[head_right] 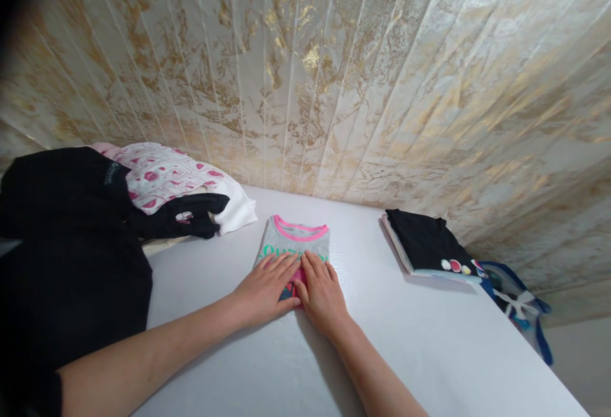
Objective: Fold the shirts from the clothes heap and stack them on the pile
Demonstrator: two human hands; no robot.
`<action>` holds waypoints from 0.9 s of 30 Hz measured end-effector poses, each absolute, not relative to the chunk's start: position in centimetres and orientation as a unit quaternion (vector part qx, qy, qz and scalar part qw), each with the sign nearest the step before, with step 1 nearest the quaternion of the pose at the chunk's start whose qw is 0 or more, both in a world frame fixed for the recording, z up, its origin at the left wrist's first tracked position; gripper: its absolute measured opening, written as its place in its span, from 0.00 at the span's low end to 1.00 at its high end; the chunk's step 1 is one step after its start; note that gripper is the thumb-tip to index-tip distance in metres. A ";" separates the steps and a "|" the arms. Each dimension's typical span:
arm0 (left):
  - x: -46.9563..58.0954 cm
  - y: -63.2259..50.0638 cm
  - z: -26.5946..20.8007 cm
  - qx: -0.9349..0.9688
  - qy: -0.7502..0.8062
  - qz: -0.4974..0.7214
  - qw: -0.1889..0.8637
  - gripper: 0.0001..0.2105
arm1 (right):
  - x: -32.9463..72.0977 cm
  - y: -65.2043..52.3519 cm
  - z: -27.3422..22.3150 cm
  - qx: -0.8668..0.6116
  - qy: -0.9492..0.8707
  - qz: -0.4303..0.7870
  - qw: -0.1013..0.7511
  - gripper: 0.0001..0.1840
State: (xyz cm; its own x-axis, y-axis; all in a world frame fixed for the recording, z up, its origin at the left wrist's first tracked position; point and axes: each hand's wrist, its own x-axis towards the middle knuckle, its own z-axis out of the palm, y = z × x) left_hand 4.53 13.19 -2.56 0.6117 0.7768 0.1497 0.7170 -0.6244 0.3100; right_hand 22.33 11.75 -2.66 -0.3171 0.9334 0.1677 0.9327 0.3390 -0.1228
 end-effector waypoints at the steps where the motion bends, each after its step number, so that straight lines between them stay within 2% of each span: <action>1: 4.5 13.2 -2.6 0.891 0.419 0.136 0.110 0.35 | 22.3 11.7 -2.6 -0.575 -0.811 0.002 0.106 0.28; 8: 4.5 13.1 -2.4 0.890 0.421 0.133 0.118 0.36 | 22.3 11.7 -2.6 -0.571 -0.813 0.002 0.114 0.27; 12: 4.3 13.4 -2.0 0.885 0.424 0.140 0.129 0.31 | 22.2 11.7 -2.4 -0.572 -0.813 0.006 0.113 0.26; 18: 3.0 15.6 -2.0 0.835 0.526 0.136 0.088 0.29 | 22.3 11.8 -2.1 -0.569 -0.813 0.018 0.119 0.26; 22: 2.1 16.8 -2.2 0.830 0.538 0.128 0.070 0.28 | 22.3 11.6 -1.7 -0.566 -0.814 0.022 0.129 0.24; 27: 2.5 15.6 -0.9 0.843 0.521 0.120 0.058 0.21 | 21.7 10.7 -0.1 -0.554 -0.821 0.030 0.134 0.19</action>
